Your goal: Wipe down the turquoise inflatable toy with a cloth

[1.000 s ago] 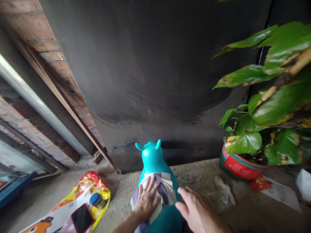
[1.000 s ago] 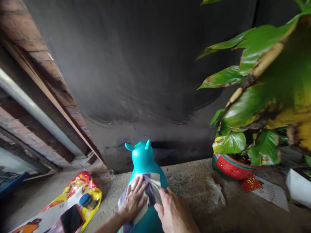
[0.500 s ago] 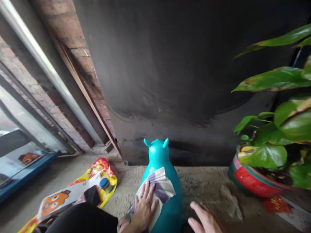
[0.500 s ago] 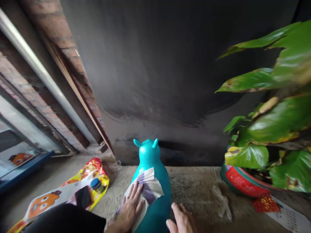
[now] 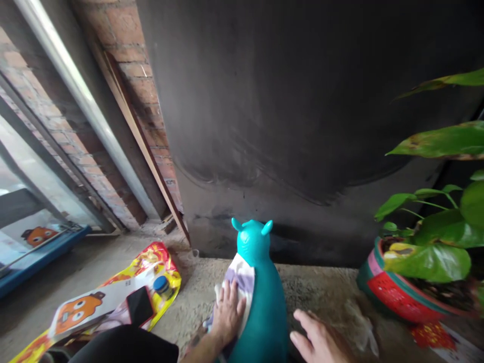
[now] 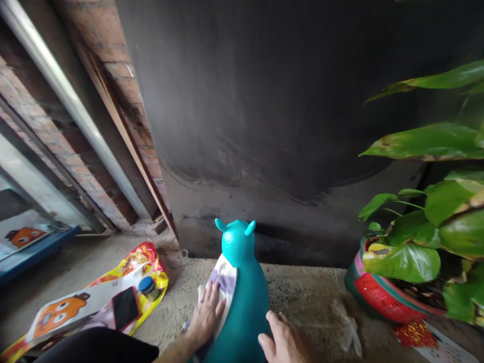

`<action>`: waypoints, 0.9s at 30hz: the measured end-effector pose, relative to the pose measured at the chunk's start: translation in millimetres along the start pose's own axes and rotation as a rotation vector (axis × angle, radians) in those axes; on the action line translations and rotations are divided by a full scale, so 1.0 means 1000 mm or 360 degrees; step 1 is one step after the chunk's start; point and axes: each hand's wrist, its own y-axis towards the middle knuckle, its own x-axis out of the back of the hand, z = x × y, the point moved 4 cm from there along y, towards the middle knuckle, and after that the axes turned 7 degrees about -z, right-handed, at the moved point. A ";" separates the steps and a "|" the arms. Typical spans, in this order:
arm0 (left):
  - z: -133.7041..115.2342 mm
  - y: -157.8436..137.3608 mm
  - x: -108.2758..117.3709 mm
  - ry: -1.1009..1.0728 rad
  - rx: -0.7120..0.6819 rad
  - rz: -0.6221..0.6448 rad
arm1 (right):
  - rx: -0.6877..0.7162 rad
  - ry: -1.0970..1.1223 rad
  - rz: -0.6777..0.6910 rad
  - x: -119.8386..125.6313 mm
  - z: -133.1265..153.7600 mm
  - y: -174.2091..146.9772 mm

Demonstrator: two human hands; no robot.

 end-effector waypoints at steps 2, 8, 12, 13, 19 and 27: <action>0.001 -0.018 -0.004 -0.0019 0.0077 0.0045 | 0.0012 0.0003 0.0051 -0.004 0.006 0.008; -0.020 0.003 0.002 -0.0127 0.0122 -0.0029 | -0.0053 0.0015 0.0133 -0.026 -0.001 0.031; -0.021 -0.001 -0.007 -0.0232 0.0082 -0.0145 | -0.0155 -0.0078 -0.0018 -0.037 -0.001 0.053; -0.019 -0.009 -0.014 -0.0250 0.0012 -0.0218 | -0.0122 -0.0074 -0.0060 -0.041 0.007 0.061; -0.004 -0.062 -0.072 -0.0031 -0.0684 -0.0695 | 0.0240 -0.0023 -0.0107 -0.102 0.081 0.101; 0.007 -0.090 -0.043 0.0354 -0.0934 -0.1146 | 0.0043 -0.0423 -0.0512 -0.168 0.014 0.043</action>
